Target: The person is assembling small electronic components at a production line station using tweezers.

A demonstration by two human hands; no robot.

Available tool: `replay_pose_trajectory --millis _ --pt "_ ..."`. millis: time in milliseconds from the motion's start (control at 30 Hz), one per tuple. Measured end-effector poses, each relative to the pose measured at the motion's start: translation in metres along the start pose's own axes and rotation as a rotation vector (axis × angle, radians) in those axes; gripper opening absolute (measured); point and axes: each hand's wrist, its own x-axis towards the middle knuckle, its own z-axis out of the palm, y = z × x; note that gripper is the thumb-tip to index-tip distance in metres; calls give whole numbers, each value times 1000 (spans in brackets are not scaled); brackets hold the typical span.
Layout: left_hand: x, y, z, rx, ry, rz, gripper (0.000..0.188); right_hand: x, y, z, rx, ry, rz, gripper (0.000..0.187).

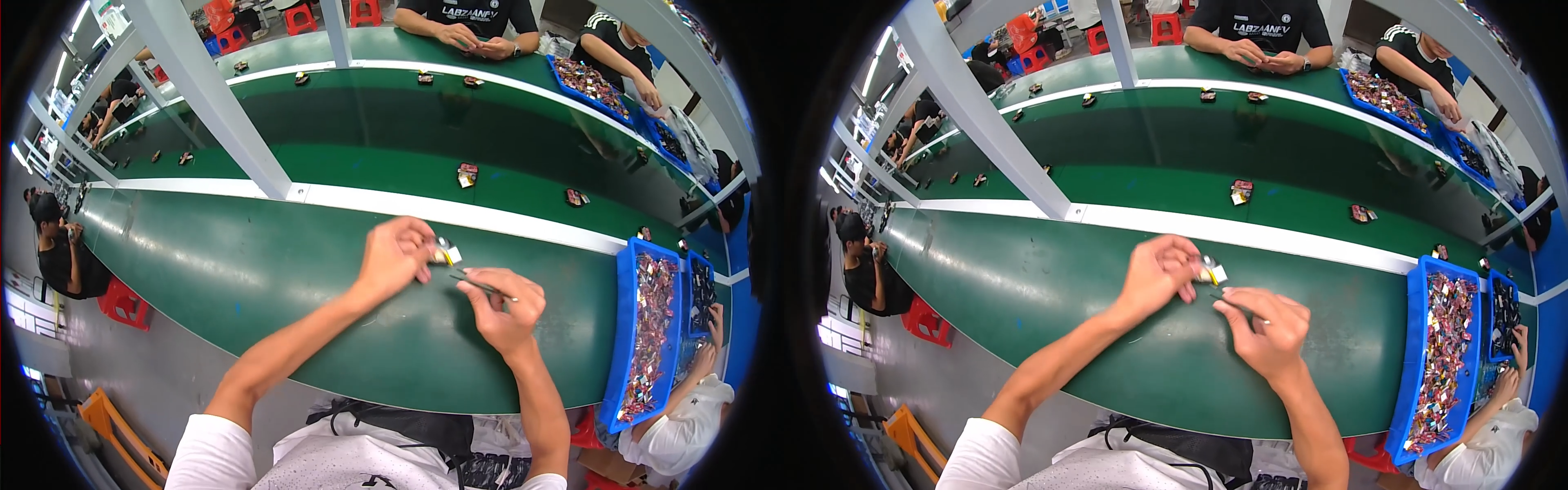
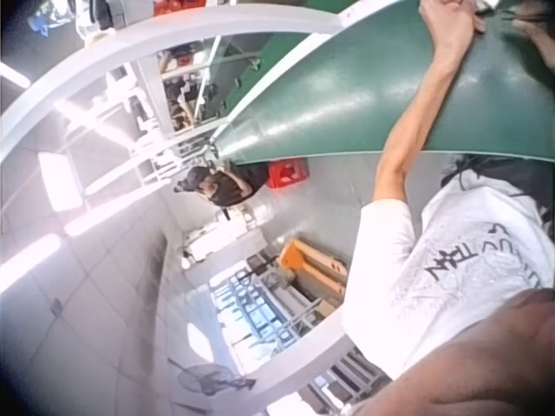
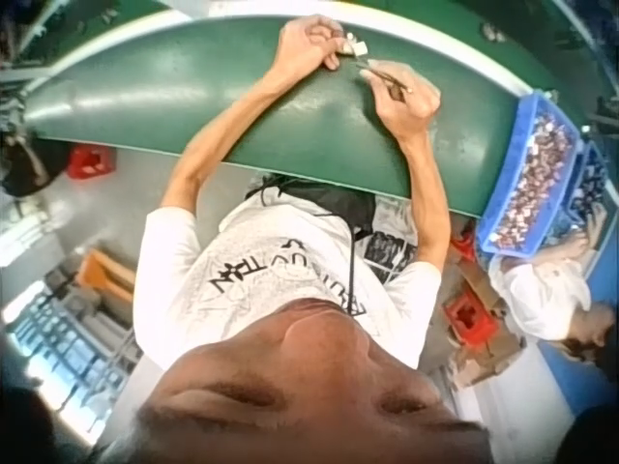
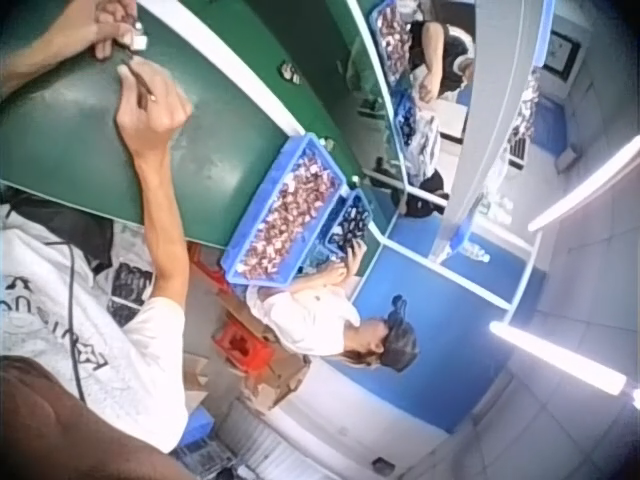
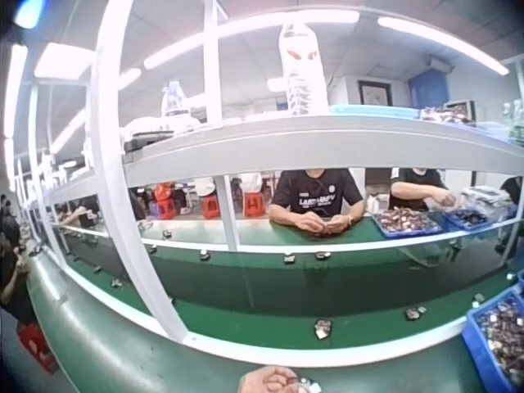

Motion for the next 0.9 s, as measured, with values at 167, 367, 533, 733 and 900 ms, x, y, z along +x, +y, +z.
replay_pose_trajectory --millis 167,367,533,733,900 --pt "90 20 -40 194 356 213 11 0 8 -4 6 127 80 18" --pt "134 18 -57 1054 749 271 27 -1 13 -8 -107 55 30 17" --pt "166 30 -26 836 158 532 23 0 14 -9 -111 76 38 17" --pt "187 42 6 1207 -137 398 19 1 16 -3 -92 65 49 16" --pt "192 35 3 1132 -50 199 15 3 13 -10 -125 48 71 16"
